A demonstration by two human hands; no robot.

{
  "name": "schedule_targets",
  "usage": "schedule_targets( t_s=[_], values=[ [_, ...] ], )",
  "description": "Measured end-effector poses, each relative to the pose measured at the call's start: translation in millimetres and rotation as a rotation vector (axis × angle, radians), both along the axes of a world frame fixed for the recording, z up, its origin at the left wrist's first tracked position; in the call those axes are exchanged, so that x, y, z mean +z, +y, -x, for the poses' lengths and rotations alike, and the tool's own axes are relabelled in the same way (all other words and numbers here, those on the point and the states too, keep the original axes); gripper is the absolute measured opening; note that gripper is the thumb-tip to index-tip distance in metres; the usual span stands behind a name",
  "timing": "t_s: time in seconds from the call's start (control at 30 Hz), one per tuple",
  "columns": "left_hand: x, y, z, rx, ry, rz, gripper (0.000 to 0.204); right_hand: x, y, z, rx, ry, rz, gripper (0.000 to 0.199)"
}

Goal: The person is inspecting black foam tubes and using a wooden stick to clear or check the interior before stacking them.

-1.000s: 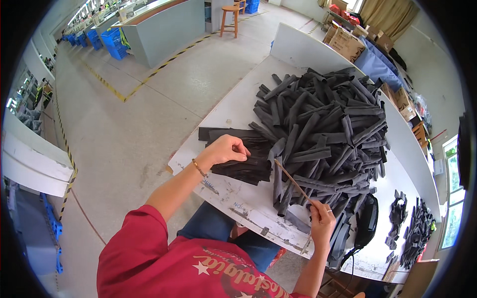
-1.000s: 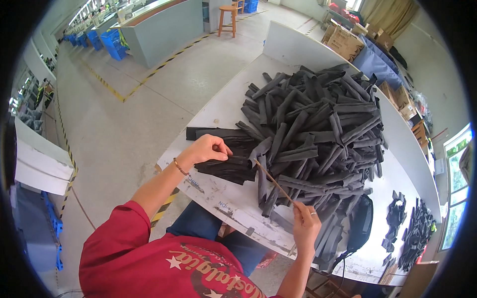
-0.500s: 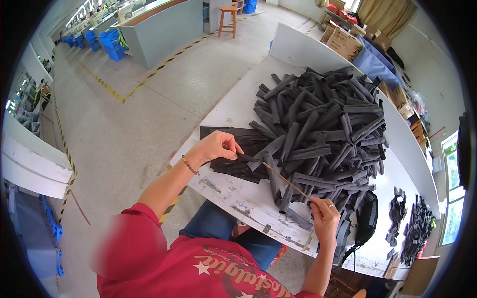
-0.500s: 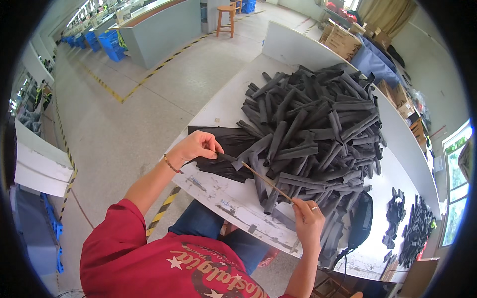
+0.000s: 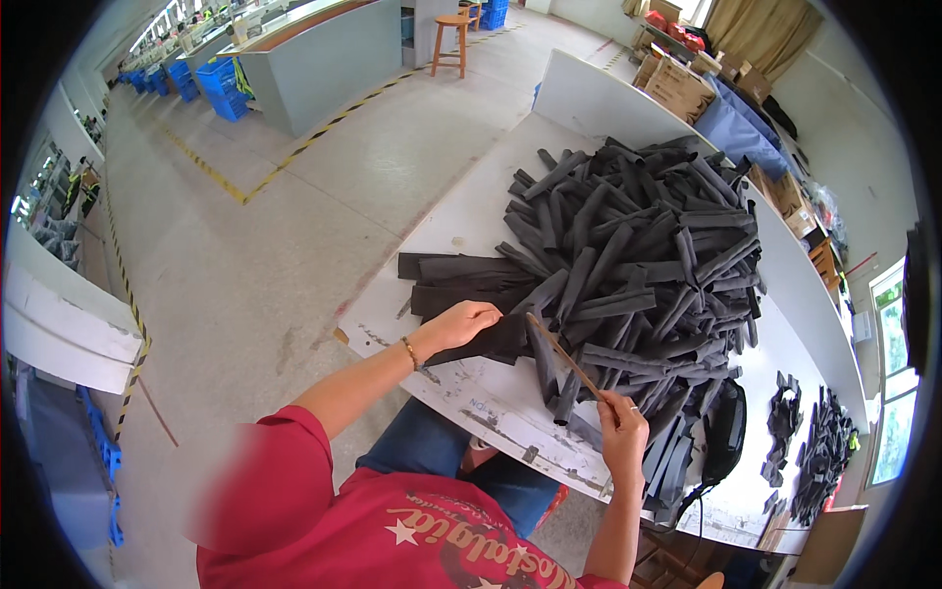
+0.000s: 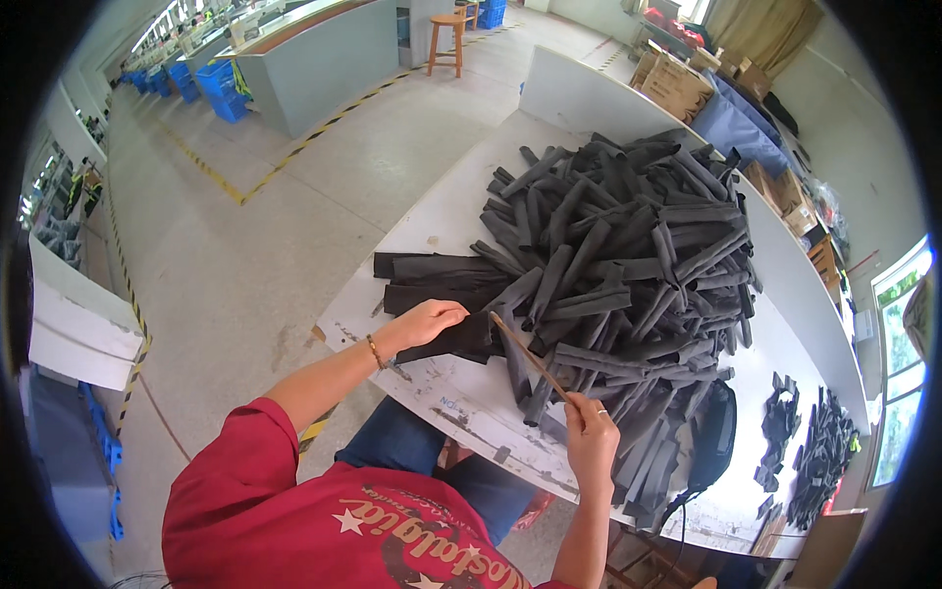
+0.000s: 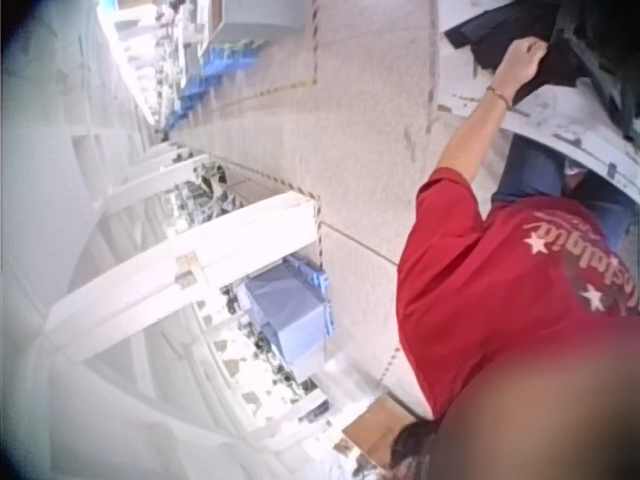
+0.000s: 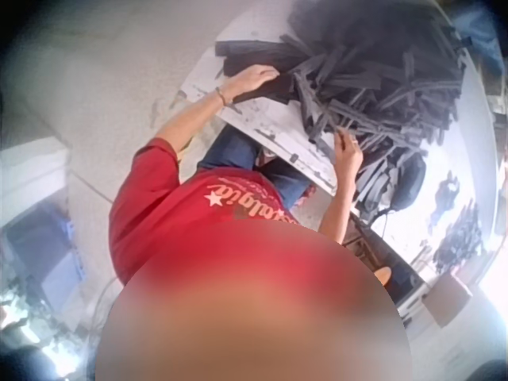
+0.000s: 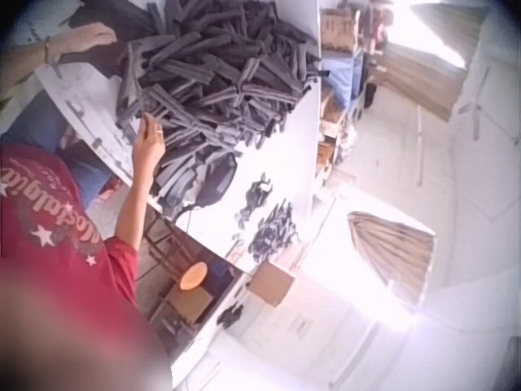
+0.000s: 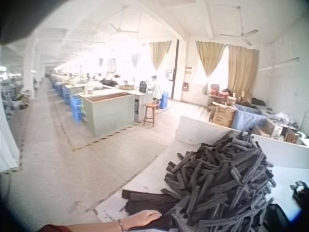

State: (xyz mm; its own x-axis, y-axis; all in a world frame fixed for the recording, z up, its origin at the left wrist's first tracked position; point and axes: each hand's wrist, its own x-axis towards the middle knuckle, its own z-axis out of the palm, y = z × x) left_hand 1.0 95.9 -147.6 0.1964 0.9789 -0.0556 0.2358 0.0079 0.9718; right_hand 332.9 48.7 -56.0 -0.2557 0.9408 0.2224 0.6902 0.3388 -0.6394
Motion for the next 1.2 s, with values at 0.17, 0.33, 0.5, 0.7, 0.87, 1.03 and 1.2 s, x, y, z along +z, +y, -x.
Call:
schedule_targets(
  t_s=[0.17, 0.33, 0.5, 0.7, 0.87, 1.03, 1.2],
  values=[
    [16.1, -1.5, -2.4, -0.041, 0.028, 0.045, 0.024, 3.6, -2.0, -11.3, -0.014, 0.013, 0.019, 0.013],
    [28.3, -3.5, 2.8, -0.042, -0.161, 0.015, 0.017, 6.3, -4.8, -21.8, -0.023, 0.081, 0.1, 0.015],
    [41.4, -4.8, 5.7, -0.034, -0.191, 0.044, 0.015, 15.3, -10.6, -25.4, 0.014, 0.051, 0.145, 0.014],
    [47.0, -4.0, 4.8, -0.036, -0.236, 0.04, 0.009, 21.4, -14.1, -25.6, 0.04, 0.048, 0.156, 0.014],
    [49.7, -3.8, 4.0, -0.06, -0.231, 0.06, 0.007, 24.4, -12.6, -27.8, 0.036, 0.035, 0.136, 0.015],
    [50.7, -4.0, 3.7, -0.079, -0.224, 0.082, 0.008, 24.3, -11.1, -29.2, 0.073, -0.006, 0.083, 0.016],
    [51.7, -2.2, 1.9, -0.091, -0.214, 0.087, 0.008, 26.3, -9.2, -28.8, 0.095, -0.049, 0.014, 0.017]
  ],
)
